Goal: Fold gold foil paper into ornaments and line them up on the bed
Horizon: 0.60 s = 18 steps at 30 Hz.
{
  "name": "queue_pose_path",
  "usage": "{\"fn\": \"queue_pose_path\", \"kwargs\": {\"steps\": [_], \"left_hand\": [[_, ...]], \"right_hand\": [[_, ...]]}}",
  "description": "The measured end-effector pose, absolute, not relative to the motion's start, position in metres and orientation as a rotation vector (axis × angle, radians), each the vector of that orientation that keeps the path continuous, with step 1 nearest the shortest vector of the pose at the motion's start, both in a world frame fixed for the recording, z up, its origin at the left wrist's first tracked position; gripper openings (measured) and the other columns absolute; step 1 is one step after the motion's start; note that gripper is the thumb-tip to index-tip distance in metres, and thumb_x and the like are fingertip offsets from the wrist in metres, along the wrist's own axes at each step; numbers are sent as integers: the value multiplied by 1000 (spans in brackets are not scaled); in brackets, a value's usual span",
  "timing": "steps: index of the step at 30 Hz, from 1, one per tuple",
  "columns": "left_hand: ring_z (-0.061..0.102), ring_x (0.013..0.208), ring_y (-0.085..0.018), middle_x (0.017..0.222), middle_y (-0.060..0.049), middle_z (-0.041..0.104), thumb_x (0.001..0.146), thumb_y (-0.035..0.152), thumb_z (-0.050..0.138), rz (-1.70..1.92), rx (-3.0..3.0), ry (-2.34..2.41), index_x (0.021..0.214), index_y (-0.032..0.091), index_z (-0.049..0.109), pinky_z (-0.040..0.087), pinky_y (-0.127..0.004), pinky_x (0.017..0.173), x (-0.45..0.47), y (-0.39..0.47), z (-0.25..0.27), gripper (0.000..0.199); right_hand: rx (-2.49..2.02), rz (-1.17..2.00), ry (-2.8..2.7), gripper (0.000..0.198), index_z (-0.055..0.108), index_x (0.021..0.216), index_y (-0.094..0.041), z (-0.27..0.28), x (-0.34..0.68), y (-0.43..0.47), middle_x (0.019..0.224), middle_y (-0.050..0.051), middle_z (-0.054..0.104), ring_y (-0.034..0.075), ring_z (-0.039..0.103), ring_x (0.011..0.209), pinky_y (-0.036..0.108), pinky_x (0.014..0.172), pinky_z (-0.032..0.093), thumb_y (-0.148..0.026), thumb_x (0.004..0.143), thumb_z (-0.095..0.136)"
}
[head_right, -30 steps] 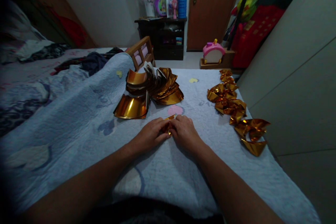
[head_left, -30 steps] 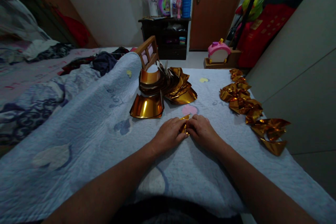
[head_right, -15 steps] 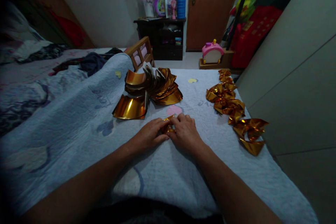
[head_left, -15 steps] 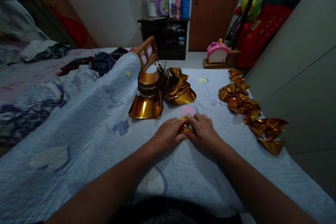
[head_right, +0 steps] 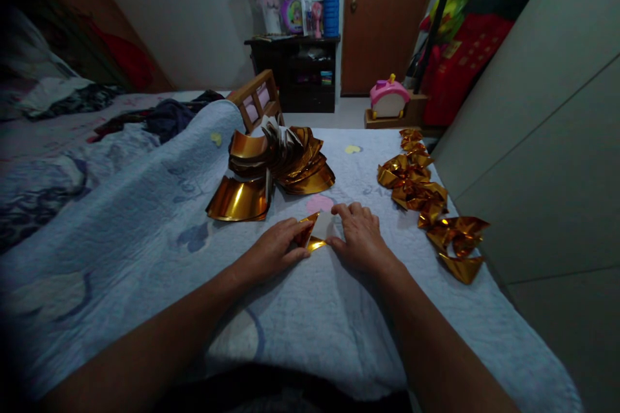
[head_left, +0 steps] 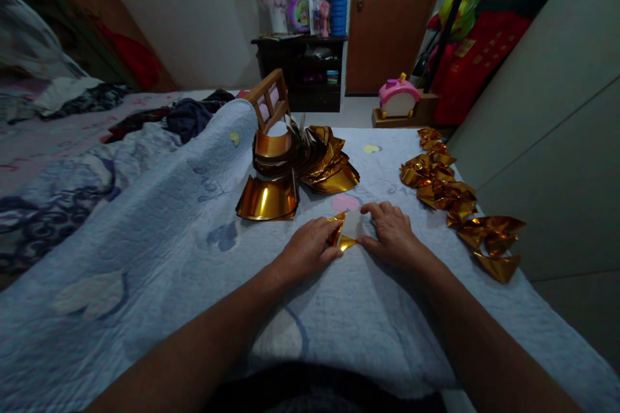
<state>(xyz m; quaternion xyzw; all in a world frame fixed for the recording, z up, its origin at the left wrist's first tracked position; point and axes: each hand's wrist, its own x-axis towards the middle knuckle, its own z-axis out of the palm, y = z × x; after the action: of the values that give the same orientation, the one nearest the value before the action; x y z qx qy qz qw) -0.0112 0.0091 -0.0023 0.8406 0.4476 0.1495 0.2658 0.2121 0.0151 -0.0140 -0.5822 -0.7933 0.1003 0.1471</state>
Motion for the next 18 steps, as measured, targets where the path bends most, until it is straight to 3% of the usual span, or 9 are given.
{"fn": "queue_pose_path", "kwargs": {"steps": [4,9,14,18], "left_hand": [[60,99,-24,107,-8,64,86,22,70,395,2273,1210,132,17,56,47,-37,89,-11,9,-2,48],[59,96,-24,103,-7,62,87,24,71,384,2305,1196,125,16,59,48,-36,87,-12,9,-3,40],[57,94,-22,101,-5,60,89,21,66,418,2349,1123,121,20,58,48,-35,85,-16,10,-5,33],[56,97,-21,105,-6,57,89,14,62,478,2376,1007,118,20,57,48,-34,86,-20,9,-4,30]], "right_hand": [[-1550,375,-2227,29,61,115,-18,-15,214,21,120,14,61,32,52,110,44,90,39,-26,88,59],[-1344,423,-2283,40,57,134,-18,-20,198,31,144,13,57,30,43,133,47,107,29,-21,96,46],[-1367,432,-2338,31,68,114,-21,-17,189,33,124,10,68,27,54,112,42,96,34,-26,102,40],[-1533,434,-2266,23,69,96,-19,-11,192,33,102,8,70,26,54,96,37,83,34,-25,100,46]]}}
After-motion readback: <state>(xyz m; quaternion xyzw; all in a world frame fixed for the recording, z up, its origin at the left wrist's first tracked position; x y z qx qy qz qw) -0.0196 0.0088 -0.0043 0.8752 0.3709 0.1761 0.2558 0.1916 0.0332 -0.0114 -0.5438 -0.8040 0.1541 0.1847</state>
